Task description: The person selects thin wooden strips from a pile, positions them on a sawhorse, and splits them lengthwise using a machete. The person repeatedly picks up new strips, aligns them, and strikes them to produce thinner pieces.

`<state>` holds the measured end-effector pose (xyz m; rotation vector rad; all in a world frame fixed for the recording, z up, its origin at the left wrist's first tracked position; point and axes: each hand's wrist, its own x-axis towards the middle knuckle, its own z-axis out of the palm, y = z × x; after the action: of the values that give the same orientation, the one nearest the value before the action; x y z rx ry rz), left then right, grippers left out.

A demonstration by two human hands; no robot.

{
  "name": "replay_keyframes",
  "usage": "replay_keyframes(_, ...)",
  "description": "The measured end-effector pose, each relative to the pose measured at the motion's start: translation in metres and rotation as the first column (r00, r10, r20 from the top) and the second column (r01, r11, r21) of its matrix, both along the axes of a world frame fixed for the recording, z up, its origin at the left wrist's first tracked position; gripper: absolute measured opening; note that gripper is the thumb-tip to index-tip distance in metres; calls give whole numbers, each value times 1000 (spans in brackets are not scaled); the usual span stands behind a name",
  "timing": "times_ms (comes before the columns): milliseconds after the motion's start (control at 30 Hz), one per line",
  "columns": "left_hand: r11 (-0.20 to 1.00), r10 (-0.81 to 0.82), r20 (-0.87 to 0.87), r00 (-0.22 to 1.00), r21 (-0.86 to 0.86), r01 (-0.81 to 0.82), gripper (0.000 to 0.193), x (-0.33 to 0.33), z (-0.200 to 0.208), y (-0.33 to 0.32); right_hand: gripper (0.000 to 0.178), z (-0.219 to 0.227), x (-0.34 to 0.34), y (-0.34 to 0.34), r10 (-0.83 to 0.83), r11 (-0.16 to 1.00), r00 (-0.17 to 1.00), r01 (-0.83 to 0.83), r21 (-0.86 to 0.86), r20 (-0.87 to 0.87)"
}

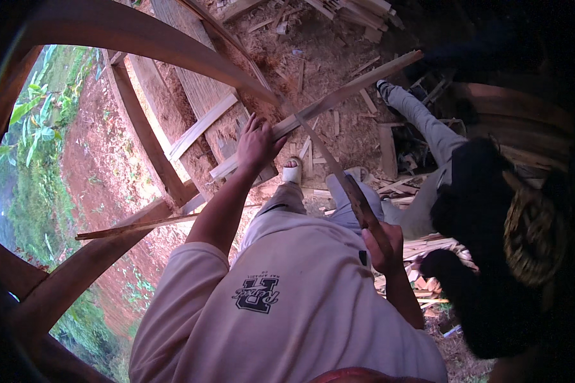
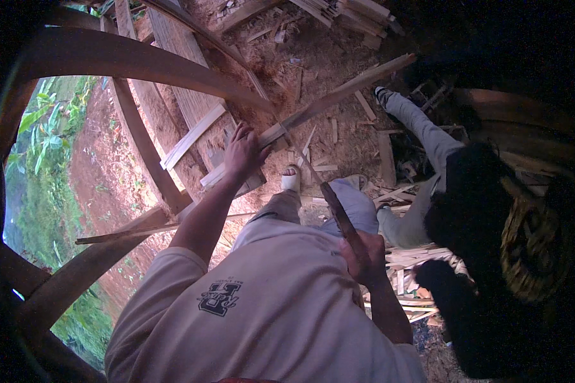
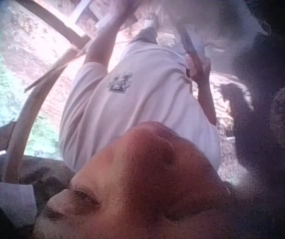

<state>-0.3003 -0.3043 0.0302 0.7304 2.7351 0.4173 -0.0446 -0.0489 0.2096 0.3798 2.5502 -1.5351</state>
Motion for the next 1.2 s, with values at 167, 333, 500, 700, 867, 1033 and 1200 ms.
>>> replay_keyframes(167, 1000, -11, -94, 996, 16, 12, 60, 0, -13, -1, 14, 17, -11, -8, -113, 994, 992, 112, -19, -58)
replay_keyframes(333, 994, -30, -168, 985, 101, 47, 58, 1, -2, 3, 12, -56, -79, -19, -49, 998, 960, 55, 14, -277)
replay_keyframes(500, 991, -69, -165, 984, 100, 86, 50, 0, -4, 3, 20, -94, -150, -39, -132, 970, 966, 79, -231, -221)
replay_keyframes(700, 995, -53, -86, 995, 80, 60, 44, -1, -2, 3, 27, -114, -171, -50, -146, 882, 989, 113, -457, -37)
replay_keyframes(867, 997, -50, -28, 998, 56, 52, 43, -3, 1, 5, 28, -113, -171, -44, -158, 884, 987, 147, -444, 11)
replay_keyframes(1033, 994, -49, -62, 997, 95, 55, 43, -2, -2, 4, 26, -129, -169, -41, -156, 914, 987, 127, -385, -43)
replay_keyframes(1200, 999, -28, -21, 999, 41, 29, 42, -5, 4, 8, 24, -124, -170, -41, -95, 928, 992, 59, -368, -82)
